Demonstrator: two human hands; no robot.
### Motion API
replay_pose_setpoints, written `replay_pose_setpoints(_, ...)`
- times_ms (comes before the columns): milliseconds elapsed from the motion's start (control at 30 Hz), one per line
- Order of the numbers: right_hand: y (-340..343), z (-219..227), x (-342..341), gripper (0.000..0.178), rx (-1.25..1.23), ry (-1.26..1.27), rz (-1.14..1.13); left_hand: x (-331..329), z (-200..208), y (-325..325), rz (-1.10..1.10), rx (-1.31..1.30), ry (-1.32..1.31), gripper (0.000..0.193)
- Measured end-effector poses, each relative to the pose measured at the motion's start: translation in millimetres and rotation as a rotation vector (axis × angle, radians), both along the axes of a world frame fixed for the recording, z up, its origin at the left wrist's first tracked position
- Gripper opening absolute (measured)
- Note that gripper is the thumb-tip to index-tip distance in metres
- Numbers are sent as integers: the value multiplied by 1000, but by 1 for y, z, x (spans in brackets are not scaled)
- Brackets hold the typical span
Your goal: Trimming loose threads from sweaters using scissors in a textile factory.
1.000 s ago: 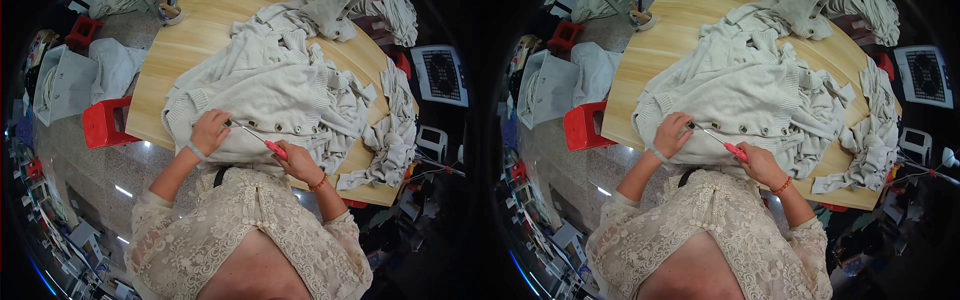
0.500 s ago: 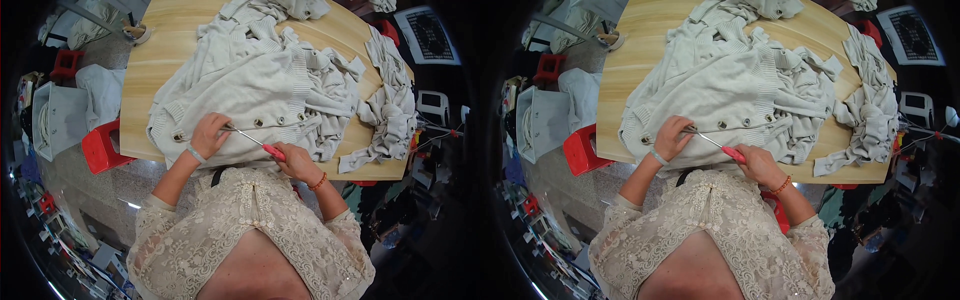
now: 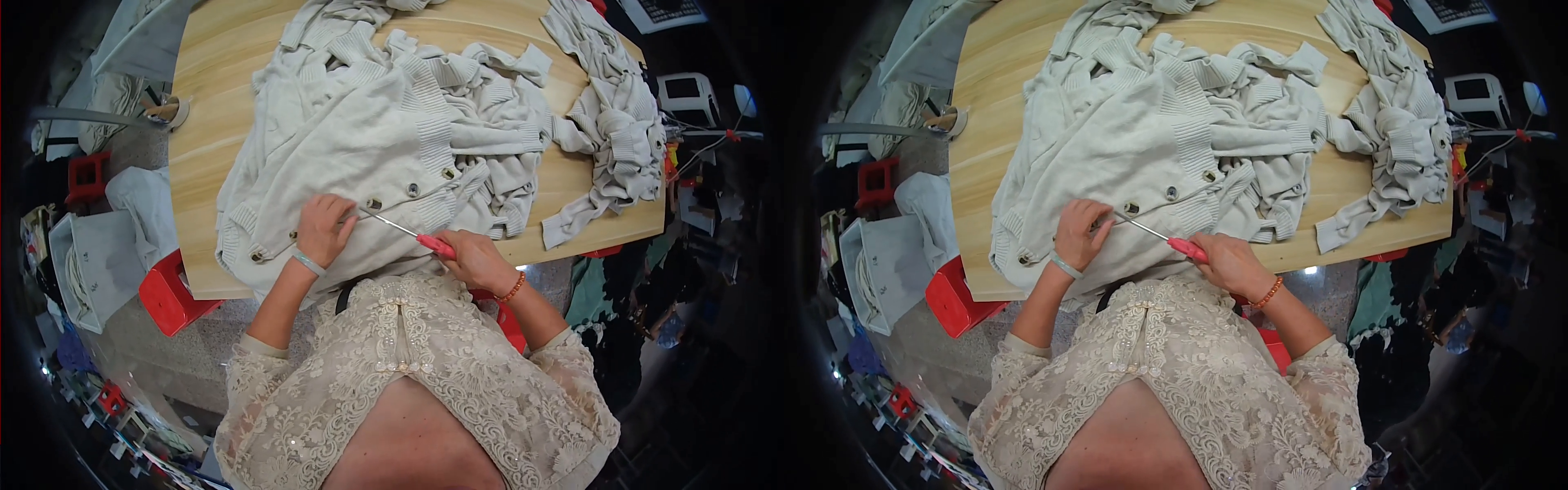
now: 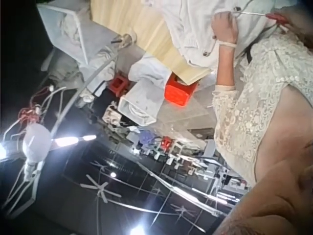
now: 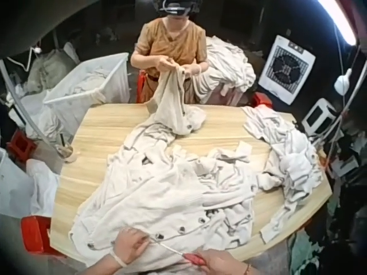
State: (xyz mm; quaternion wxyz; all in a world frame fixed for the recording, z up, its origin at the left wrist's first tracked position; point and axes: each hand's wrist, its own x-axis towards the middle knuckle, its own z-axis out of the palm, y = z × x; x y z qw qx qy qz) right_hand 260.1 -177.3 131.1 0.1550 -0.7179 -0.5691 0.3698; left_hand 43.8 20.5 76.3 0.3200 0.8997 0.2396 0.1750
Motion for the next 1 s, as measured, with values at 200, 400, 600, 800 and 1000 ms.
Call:
replay_pose_setpoints(200, -19, 9, 27, 25, -161, -135, -29, 41, -28, -11, -43, -187, 117, 25)
replay_pose_setpoints(400, -29, 0, 21, 24, -97, -16, 6, 46, -18, -6, -174, -204, 172, 21)
replay_pose_setpoints(600, -48, 7, 51, 24, -112, -56, -176, 99, -27, -24, -146, -124, -4, 29)
replay_pose_setpoints(800, -60, -1, 61, 24, -202, -137, -87, 114, -54, -14, -258, -288, 249, 24)
replay_pose_setpoints(1000, -83, -7, 76, 24, -163, -76, -279, 150, -40, -26, -166, -33, 88, 28)
